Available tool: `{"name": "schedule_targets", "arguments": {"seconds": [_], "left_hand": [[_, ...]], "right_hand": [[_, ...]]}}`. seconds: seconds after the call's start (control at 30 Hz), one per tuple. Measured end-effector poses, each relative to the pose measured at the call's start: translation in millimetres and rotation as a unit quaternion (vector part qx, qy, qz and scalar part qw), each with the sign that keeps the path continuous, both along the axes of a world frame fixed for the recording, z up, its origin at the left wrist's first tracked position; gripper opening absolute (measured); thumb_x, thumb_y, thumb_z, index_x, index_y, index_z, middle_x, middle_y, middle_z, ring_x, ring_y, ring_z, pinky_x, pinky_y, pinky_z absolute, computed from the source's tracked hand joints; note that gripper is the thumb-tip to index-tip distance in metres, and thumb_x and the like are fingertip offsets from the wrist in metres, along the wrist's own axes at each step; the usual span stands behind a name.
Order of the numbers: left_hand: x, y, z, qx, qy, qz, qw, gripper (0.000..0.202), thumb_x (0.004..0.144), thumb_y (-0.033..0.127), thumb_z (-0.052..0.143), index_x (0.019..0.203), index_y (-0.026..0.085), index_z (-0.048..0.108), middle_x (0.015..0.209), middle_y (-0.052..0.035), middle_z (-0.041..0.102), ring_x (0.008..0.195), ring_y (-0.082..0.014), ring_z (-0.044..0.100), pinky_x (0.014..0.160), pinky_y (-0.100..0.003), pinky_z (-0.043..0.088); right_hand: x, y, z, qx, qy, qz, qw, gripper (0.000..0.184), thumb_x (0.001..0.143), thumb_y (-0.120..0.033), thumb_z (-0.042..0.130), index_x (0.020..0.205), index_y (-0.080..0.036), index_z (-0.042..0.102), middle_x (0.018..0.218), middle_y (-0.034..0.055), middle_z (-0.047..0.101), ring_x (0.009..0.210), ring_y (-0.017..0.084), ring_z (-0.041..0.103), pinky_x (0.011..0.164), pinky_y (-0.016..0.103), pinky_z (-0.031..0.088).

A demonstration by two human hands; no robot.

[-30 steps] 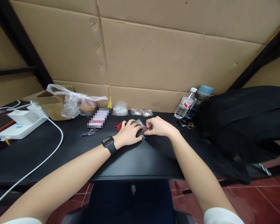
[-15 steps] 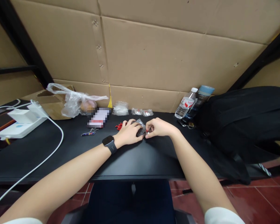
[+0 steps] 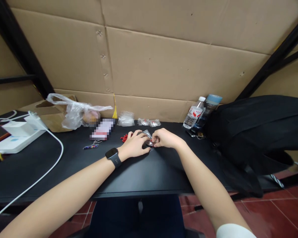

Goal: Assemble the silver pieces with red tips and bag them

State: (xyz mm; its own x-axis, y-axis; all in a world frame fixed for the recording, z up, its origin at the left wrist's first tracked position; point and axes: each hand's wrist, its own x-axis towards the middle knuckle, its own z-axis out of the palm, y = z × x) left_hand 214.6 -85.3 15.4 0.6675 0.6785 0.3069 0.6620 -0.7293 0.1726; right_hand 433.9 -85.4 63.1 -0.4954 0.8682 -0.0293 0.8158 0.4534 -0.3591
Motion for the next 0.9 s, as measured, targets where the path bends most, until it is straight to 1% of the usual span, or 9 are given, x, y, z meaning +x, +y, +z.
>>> {"name": "schedule_targets", "arguments": {"seconds": [0.1,0.2,0.27,0.37,0.43,0.6,0.67,0.8,0.9], "left_hand": [[-0.4,0.3,0.0,-0.001,-0.002,0.0,1.0,0.042,0.088,0.053,0.061,0.122,0.03,0.067,0.137,-0.0069,0.064,0.135,-0.0361,0.041,0.1,-0.053,0.035],[-1.0,0.9,0.2,-0.004,-0.005,-0.001,1.0,0.044,0.087,0.051,0.062,0.126,0.031,0.065,0.138,-0.0066,0.063,0.135,-0.0363,0.041,0.099,-0.053,0.035],[-1.3,1.2,0.6,-0.007,-0.005,0.0,1.0,0.044,0.087,0.051,0.063,0.126,0.031,0.065,0.139,-0.0064,0.063,0.135,-0.0365,0.041,0.099,-0.053,0.035],[-1.8,1.5,1.3,-0.01,-0.003,0.001,1.0,0.044,0.087,0.052,0.063,0.126,0.03,0.065,0.14,-0.0066,0.062,0.136,-0.0369,0.04,0.1,-0.054,0.035],[-1.9,2.0,1.3,-0.016,-0.002,0.0,1.0,0.045,0.088,0.053,0.063,0.126,0.031,0.064,0.141,-0.0063,0.062,0.136,-0.0375,0.039,0.1,-0.055,0.035],[-2.4,3.6,-0.7,-0.025,-0.01,-0.006,1.0,0.044,0.088,0.052,0.063,0.128,0.033,0.064,0.145,-0.0041,0.058,0.138,-0.0376,0.037,0.101,-0.056,0.035],[-3.3,4.6,-1.5,-0.022,-0.015,-0.007,1.0,0.044,0.087,0.05,0.065,0.127,0.035,0.064,0.147,-0.0029,0.056,0.138,-0.0377,0.037,0.101,-0.056,0.035],[-6.7,8.7,-2.9,-0.044,-0.022,-0.004,0.999,0.045,0.085,0.05,0.067,0.127,0.037,0.063,0.148,-0.0011,0.055,0.138,-0.0381,0.036,0.101,-0.055,0.035],[-8.5,12.7,-4.4,-0.078,-0.038,0.001,0.996,0.062,0.081,0.049,0.071,0.138,0.034,0.053,0.147,-0.0043,0.057,0.138,-0.0371,0.039,0.102,-0.052,0.036]], "right_hand": [[-5.5,-2.0,1.8,0.069,-0.018,-0.037,0.997,0.021,0.068,-0.025,0.087,0.08,-0.021,0.07,0.082,-0.0001,0.073,0.074,0.014,0.066,0.062,0.023,0.039],[-10.3,-4.1,2.6,0.077,-0.023,-0.078,0.994,0.026,0.071,-0.036,0.087,0.077,-0.022,0.067,0.084,0.0007,0.073,0.074,0.015,0.066,0.059,0.024,0.035],[-9.6,-3.3,1.5,0.048,-0.01,-0.059,0.997,0.023,0.072,-0.033,0.086,0.079,-0.022,0.066,0.083,-0.0002,0.073,0.074,0.015,0.066,0.06,0.023,0.035],[-3.8,0.9,-1.9,0.001,0.02,-0.001,1.0,0.016,0.075,-0.017,0.08,0.082,-0.021,0.066,0.079,-0.0024,0.072,0.073,0.012,0.065,0.063,0.022,0.037],[-0.8,3.6,-4.4,0.008,0.032,0.005,0.999,0.015,0.076,-0.014,0.077,0.081,-0.02,0.064,0.08,-0.0024,0.071,0.072,0.011,0.064,0.064,0.022,0.036],[-6.0,4.9,-10.9,0.092,0.017,-0.032,0.995,0.024,0.076,-0.03,0.079,0.082,-0.02,0.058,0.083,-0.002,0.065,0.072,0.012,0.056,0.062,0.023,0.031],[-10.8,5.3,-15.7,0.138,0.014,-0.038,0.99,0.024,0.078,-0.031,0.076,0.084,-0.021,0.055,0.087,-0.0009,0.064,0.074,0.013,0.054,0.062,0.024,0.03],[-21.0,10.2,-28.9,0.218,0.03,0.003,0.976,0.026,0.077,-0.027,0.072,0.092,-0.022,0.051,0.099,0.0039,0.06,0.088,0.019,0.055,0.071,0.027,0.038],[-28.9,14.7,-37.7,0.251,0.03,0.004,0.967,0.029,0.078,-0.029,0.07,0.097,-0.021,0.05,0.102,0.0068,0.058,0.091,0.022,0.054,0.078,0.032,0.042]]}}
